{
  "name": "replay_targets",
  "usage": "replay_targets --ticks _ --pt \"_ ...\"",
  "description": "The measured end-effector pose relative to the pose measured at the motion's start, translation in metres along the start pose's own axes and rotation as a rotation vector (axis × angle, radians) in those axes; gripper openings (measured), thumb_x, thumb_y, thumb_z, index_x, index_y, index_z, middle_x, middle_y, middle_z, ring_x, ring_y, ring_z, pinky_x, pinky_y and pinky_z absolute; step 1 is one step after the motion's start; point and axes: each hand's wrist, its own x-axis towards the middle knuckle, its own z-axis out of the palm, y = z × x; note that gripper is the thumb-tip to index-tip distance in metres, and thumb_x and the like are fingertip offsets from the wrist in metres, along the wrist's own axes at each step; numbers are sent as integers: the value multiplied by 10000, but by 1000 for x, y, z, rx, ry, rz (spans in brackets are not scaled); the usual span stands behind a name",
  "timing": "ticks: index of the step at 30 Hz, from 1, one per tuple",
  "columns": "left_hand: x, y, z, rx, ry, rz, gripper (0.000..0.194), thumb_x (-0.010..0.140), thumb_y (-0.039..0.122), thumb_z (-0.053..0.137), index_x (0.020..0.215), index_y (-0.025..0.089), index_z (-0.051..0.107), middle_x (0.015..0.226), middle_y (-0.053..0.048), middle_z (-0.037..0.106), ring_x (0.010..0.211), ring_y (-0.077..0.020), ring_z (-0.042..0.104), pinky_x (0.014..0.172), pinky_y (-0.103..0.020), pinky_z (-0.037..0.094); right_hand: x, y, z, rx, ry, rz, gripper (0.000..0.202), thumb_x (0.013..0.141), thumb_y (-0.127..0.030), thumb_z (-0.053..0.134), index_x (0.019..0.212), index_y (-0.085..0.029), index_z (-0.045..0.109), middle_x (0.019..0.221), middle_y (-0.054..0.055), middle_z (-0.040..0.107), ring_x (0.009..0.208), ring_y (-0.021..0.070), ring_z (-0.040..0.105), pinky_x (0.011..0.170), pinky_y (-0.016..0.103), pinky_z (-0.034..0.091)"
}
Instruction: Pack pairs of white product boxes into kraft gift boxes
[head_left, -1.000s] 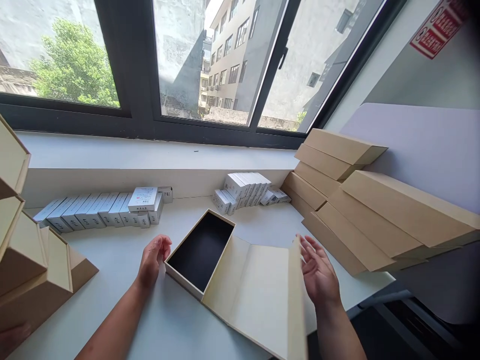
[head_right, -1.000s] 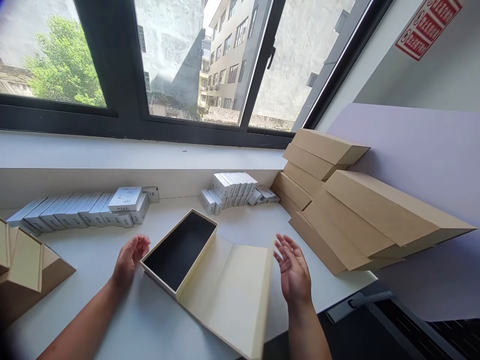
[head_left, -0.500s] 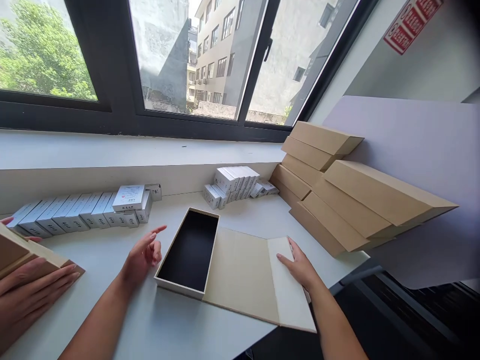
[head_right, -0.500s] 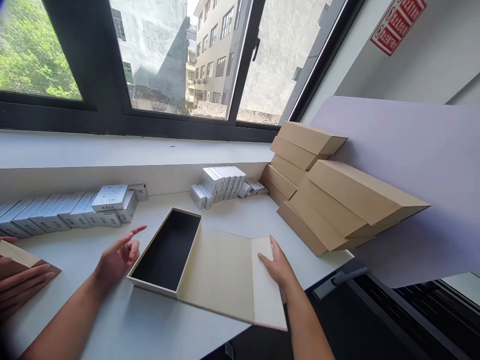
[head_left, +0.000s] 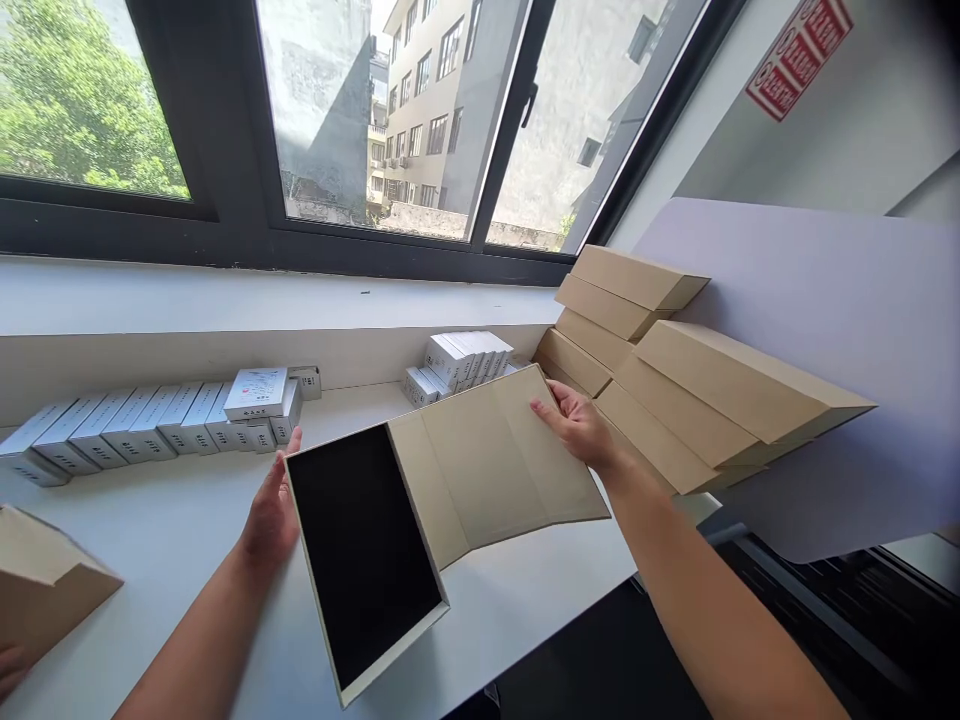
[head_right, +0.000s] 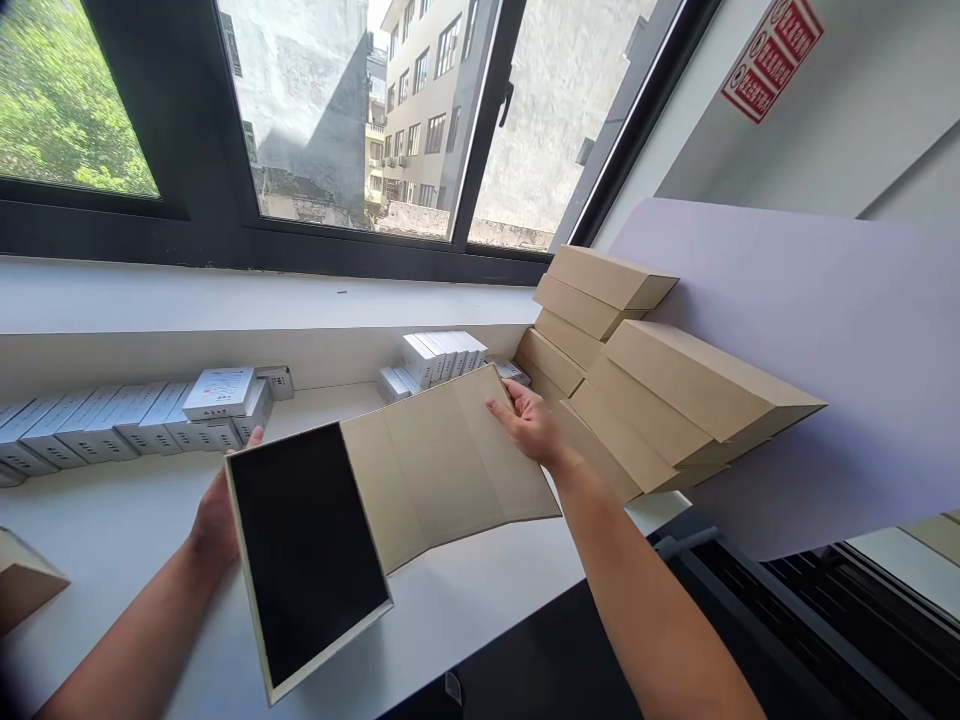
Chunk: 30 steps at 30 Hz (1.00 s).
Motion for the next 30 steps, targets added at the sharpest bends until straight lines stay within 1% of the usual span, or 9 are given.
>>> replay_targets --ticks 4,7,9,12,14,17,24,27,30 --pt "-2 11 -2 -129 -2 -83 712 832 732 575 1409 315 584 1078 -89 750 904 -301 727 760 -457 586 22 -24 22 -65 -139 -47 541 723 -546 821 1129 -208 703 1048 59 752 1047 275 687 825 374 584" --pt "4 17 -12 -196 132 -117 481 853 638 595 887 195 779 762 -68 724 686 -235 691 658 -397 582 41 -36 38 -123 -244 -87 553 735 -546 806 1156 -203 698 1030 52 746 1022 264 683 830 371 577" --pt "8 20 -19 -251 157 -138 501 873 560 588 555 182 671 547 -35 601 570 -183 623 632 -365 572 52 -41 48 -188 -315 -148 536 776 -537 769 1184 -199 692 1031 51 742 1019 261 679 862 384 565" --pt "14 24 -29 -340 76 -83 553 886 493 593 421 198 552 366 15 338 517 -142 540 698 -346 577 64 -49 67 -433 -348 -303 463 848 -463 710 1226 -195 688 1019 52 736 1031 260 664 925 408 524" --pt "16 28 -36 -401 32 -50 562 887 493 606 414 203 511 342 31 244 512 -131 505 732 -343 577 67 -54 83 -673 -360 -394 418 890 -384 665 1268 -207 674 963 42 736 971 248 665 915 405 499" --pt "19 32 -45 -503 13 -28 544 872 513 626 451 204 471 366 40 268 530 -131 504 742 -357 583 68 -59 113 -968 -482 -432 392 930 -279 594 1314 -235 654 883 28 730 838 224 660 829 358 472" --pt "22 36 -39 -501 124 -101 288 839 492 614 933 244 725 798 -31 707 776 -206 684 733 -390 618 60 -43 185 -1127 -657 -515 334 988 -280 538 1299 -322 652 957 3 749 838 200 668 727 287 425" --pt "26 32 -37 -404 115 -125 334 844 472 607 1068 259 734 1071 -63 754 987 -252 706 788 -399 629 54 -33 195 -1100 -741 -627 285 1009 -270 512 1242 -303 672 1064 -7 755 946 186 674 797 290 448" --pt "30 27 -37 -281 35 -140 389 857 464 596 1160 252 717 1247 -90 719 1155 -273 663 816 -378 624 50 -31 182 -1056 -731 -690 249 989 -293 567 1209 -255 678 1156 24 745 1077 195 659 952 334 459"
